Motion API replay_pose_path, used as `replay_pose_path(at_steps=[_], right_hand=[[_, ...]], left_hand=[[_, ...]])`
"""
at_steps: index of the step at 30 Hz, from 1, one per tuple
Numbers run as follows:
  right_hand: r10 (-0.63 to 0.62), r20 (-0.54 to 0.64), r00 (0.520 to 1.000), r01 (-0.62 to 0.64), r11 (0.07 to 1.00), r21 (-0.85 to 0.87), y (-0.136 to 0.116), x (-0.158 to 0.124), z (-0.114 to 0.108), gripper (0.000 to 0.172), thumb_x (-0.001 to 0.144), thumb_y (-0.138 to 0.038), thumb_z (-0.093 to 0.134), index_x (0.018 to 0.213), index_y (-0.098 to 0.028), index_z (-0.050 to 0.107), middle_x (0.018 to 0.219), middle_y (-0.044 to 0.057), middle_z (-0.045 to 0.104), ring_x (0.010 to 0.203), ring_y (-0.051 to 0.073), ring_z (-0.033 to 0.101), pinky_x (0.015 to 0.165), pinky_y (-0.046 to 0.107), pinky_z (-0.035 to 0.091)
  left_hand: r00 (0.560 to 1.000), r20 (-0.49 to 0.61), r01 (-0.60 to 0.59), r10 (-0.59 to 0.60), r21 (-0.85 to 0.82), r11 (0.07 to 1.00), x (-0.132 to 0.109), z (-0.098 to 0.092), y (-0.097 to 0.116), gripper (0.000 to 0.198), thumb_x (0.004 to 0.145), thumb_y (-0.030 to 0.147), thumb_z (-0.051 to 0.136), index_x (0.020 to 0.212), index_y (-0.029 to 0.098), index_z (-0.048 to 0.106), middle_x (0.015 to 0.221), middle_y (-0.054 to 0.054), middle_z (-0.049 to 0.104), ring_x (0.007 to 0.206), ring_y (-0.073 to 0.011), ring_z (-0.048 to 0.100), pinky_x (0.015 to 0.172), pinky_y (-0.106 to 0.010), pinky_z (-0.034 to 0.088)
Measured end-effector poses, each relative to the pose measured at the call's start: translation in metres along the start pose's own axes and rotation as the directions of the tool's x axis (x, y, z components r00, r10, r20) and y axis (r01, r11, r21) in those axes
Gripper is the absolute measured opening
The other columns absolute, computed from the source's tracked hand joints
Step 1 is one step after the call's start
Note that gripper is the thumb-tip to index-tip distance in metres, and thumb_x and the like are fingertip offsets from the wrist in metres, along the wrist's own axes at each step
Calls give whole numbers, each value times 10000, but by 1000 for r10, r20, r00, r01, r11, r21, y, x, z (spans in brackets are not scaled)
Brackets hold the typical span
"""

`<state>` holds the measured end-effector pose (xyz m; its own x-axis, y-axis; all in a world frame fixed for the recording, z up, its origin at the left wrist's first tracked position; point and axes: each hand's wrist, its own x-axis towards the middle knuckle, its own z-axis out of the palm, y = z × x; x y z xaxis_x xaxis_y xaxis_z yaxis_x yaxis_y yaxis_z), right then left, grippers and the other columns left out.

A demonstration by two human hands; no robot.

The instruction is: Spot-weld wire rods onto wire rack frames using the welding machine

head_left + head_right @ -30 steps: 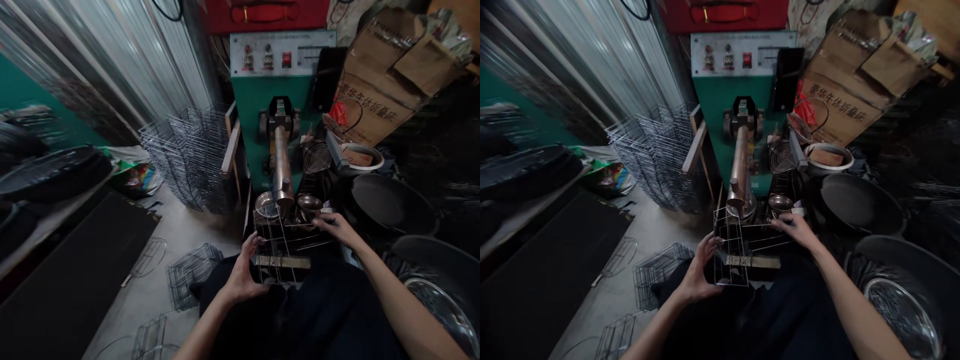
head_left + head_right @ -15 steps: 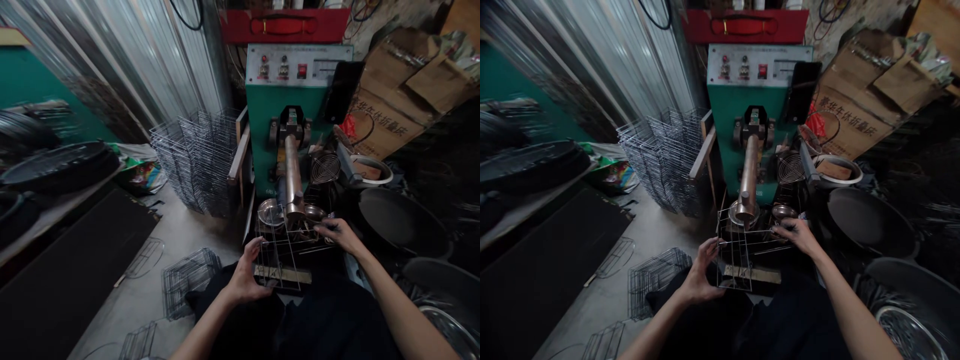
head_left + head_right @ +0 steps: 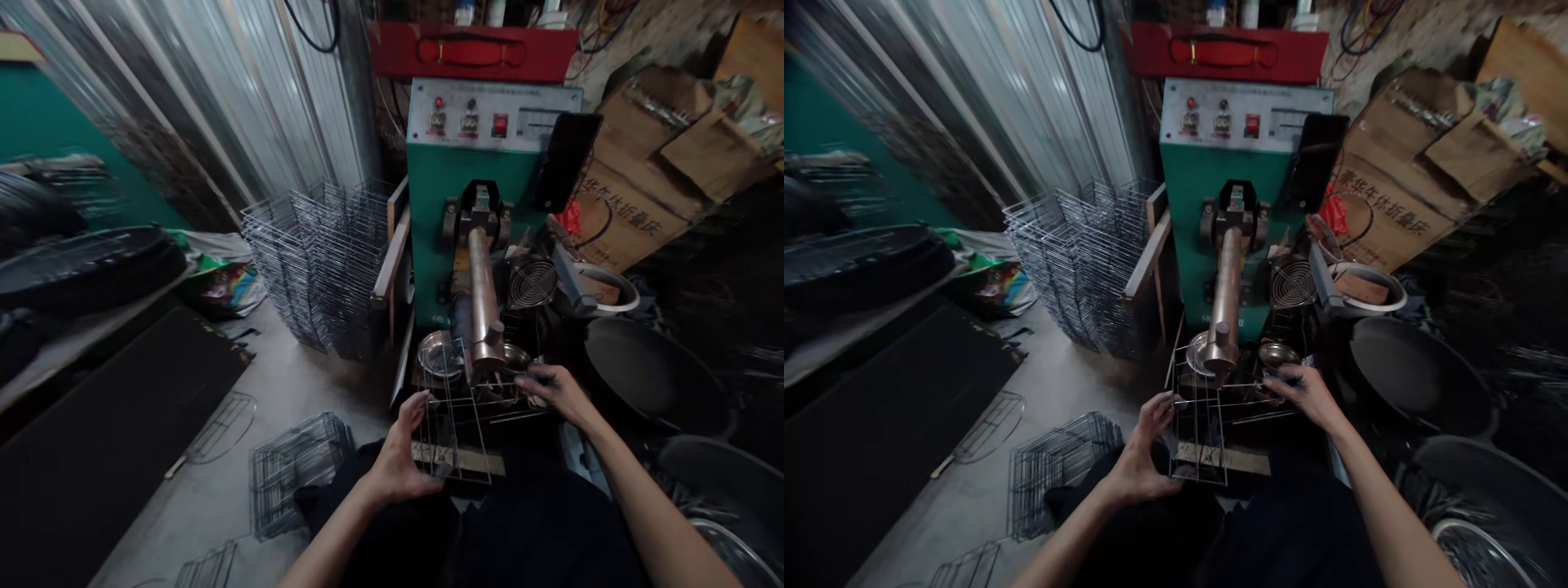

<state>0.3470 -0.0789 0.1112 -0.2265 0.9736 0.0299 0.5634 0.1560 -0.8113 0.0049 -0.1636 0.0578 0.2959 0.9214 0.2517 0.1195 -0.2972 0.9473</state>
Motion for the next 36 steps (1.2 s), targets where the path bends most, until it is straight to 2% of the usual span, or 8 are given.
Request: replay_pose_path(at_steps=[8, 10, 13, 16, 19, 22, 29, 36], right_hand=[[16, -21, 1000, -15, 1000, 19, -4, 0, 3, 608, 835, -743, 659, 594, -194, 559, 635, -4, 462, 644, 153, 426, 603, 292, 321], [11, -78, 997, -10, 1000, 19, -4, -4, 4, 581, 817, -746, 680, 636, -202, 586, 658, 8, 506, 663, 171, 462, 618, 300, 360], [-21, -237, 971, 23, 1000, 8, 4, -23, 6, 492, 847, -701, 685, 770, -219, 626, 777, 38, 597, 757, 211, 538, 704, 323, 442], [-66, -360, 930, 59, 998, -33, 23, -50, 12, 444, 885, -659, 662, 796, -225, 645, 957, 86, 629, 916, 261, 583, 835, 371, 477], [-43, -417, 908, 49, 999, 3, 37, -66, 21, 468, 896, -660, 641, 751, -215, 655, 1071, 118, 616, 1026, 298, 583, 910, 407, 476], [-31, -432, 901, 63, 996, 59, 33, -58, 27, 479, 894, -663, 632, 726, -214, 633, 1021, 106, 612, 980, 286, 581, 884, 397, 477], [-86, -391, 916, 102, 995, 20, -5, -19, 32, 540, 794, -724, 705, 645, -218, 586, 864, 70, 591, 846, 254, 549, 772, 362, 451], [-101, -396, 913, 113, 994, 7, 2, -6, 35, 566, 788, -727, 733, 616, -222, 545, 819, 60, 539, 807, 244, 522, 737, 360, 440]], left_hand=[[998, 8, -67, 67, 34, 997, 1, -2, -2, 1097, 670, 218, 850, 1564, 284, 216, 1501, -158, 472, 1427, -370, 501, 1237, -610, 378], [998, 40, -46, 45, 39, 998, 2, -5, 0, 1210, 643, 261, 897, 1593, 282, 149, 1526, -177, 456, 1449, -387, 473, 1251, -620, 346], [997, 65, 33, -38, 72, 997, 5, -8, 4, 1344, 595, 322, 948, 1620, 258, 81, 1550, -193, 444, 1475, -407, 432, 1266, -634, 297], [994, 78, 66, -74, 95, 993, 9, -7, 5, 1257, 575, 353, 936, 1594, 209, 215, 1533, -193, 453, 1420, -404, 485, 1241, -600, 357], [996, 70, 49, -56, 99, 994, 10, -4, 5, 1100, 555, 337, 903, 1506, 189, 371, 1462, -164, 504, 1341, -380, 548, 1198, -557, 429], [996, 58, 70, -72, 42, 997, 7, 0, 7, 1012, 569, 300, 876, 1456, 198, 400, 1412, -136, 536, 1296, -349, 583, 1170, -522, 462], [998, -7, 64, -64, 13, 998, 8, 2, 9, 970, 543, 272, 869, 1399, 203, 418, 1343, -117, 547, 1266, -343, 587, 1165, -525, 469], [999, -15, 33, -32, 48, 998, 18, -1, 2, 989, 541, 241, 874, 1414, 204, 411, 1370, -119, 527, 1289, -338, 572, 1187, -532, 458]])
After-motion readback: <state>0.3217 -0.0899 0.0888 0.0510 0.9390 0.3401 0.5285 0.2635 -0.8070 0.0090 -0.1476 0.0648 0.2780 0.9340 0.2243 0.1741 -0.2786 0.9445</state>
